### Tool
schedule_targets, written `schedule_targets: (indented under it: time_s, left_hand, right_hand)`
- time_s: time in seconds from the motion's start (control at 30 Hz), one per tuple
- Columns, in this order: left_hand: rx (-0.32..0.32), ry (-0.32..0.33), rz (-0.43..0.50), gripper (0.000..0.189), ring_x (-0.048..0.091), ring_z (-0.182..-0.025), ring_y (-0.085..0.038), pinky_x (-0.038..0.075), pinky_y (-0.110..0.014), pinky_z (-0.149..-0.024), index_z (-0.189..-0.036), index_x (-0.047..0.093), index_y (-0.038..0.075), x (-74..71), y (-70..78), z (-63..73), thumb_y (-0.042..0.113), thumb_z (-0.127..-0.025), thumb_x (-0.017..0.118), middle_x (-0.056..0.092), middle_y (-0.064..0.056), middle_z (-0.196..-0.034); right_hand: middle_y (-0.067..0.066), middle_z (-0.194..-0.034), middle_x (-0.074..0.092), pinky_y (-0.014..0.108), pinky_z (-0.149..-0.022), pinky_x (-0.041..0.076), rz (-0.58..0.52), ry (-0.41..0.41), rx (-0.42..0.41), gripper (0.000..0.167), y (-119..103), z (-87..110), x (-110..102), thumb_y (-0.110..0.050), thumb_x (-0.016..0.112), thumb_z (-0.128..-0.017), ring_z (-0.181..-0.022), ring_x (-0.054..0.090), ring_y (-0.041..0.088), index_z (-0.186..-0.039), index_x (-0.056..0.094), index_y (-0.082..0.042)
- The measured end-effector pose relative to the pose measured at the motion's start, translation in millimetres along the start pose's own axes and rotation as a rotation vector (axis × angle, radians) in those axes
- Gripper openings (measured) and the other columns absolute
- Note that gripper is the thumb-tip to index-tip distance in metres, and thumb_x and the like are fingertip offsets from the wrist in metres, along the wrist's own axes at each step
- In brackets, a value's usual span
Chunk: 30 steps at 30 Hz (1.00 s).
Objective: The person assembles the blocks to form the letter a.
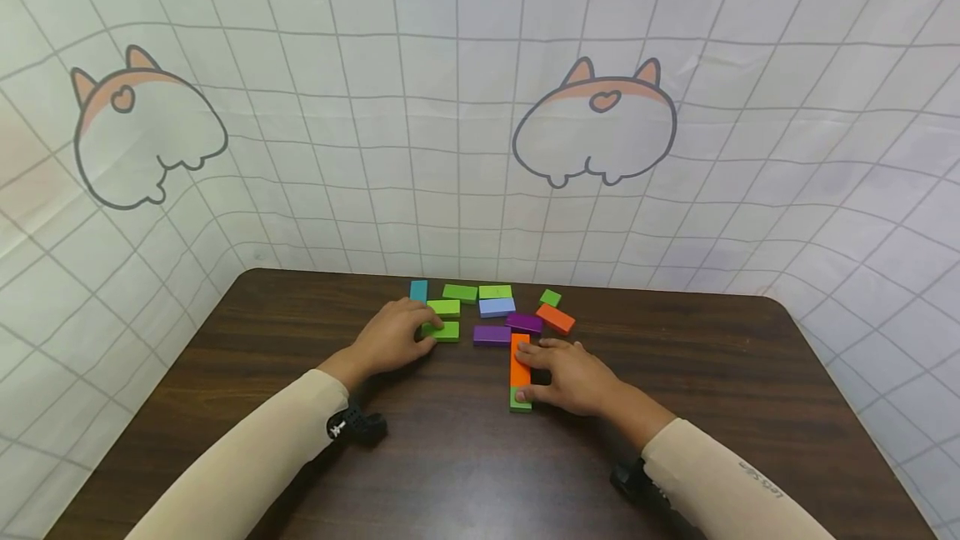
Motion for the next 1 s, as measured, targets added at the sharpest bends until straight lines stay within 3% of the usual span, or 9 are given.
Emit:
schedule_targets:
  time_s: [0.57, 1.0]
  left_hand:
    - [0.004, 0.011, 0.049, 0.019, 0.063, -0.114, -0.023, 0.05, -0.042, -0.099, -0.113, 0.076, 0.017, 4.2, 13.8, -8.8, 0.02, -0.094, 0.074, 0.07, 0.0, -0.119]
    - [-0.007, -0.001, 0.035, 0.018, 0.06, -0.121, -0.025, 0.049, -0.043, -0.101, -0.112, 0.077, 0.018, 9.7, 16.6, -11.8, 0.022, -0.096, 0.073, 0.069, -0.001, -0.123]
  right_hand:
    - [0.005, -0.154, 0.049, 0.072, -0.11, 0.025, -0.003, -0.001, 0.0, 0.077, 0.6, -0.2, 0.8, -0.058, 0.069, -0.091, -0.145, 0.038, 0.037, -0.149, 0.054, -0.01]
    - [0.005, -0.154, 0.049, 0.072, -0.11, 0.026, 0.0, 0.003, -0.007, 0.075, -0.1, 0.7, 0.2, -0.056, 0.07, -0.092, -0.145, 0.039, 0.037, -0.149, 0.054, -0.009]
Point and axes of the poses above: each hand's wrist, its own z-axis away from the middle knuckle, its own x-axis out of the palm, y = z × x, the point moved 3 cm from there along -z, towards the middle knuckle
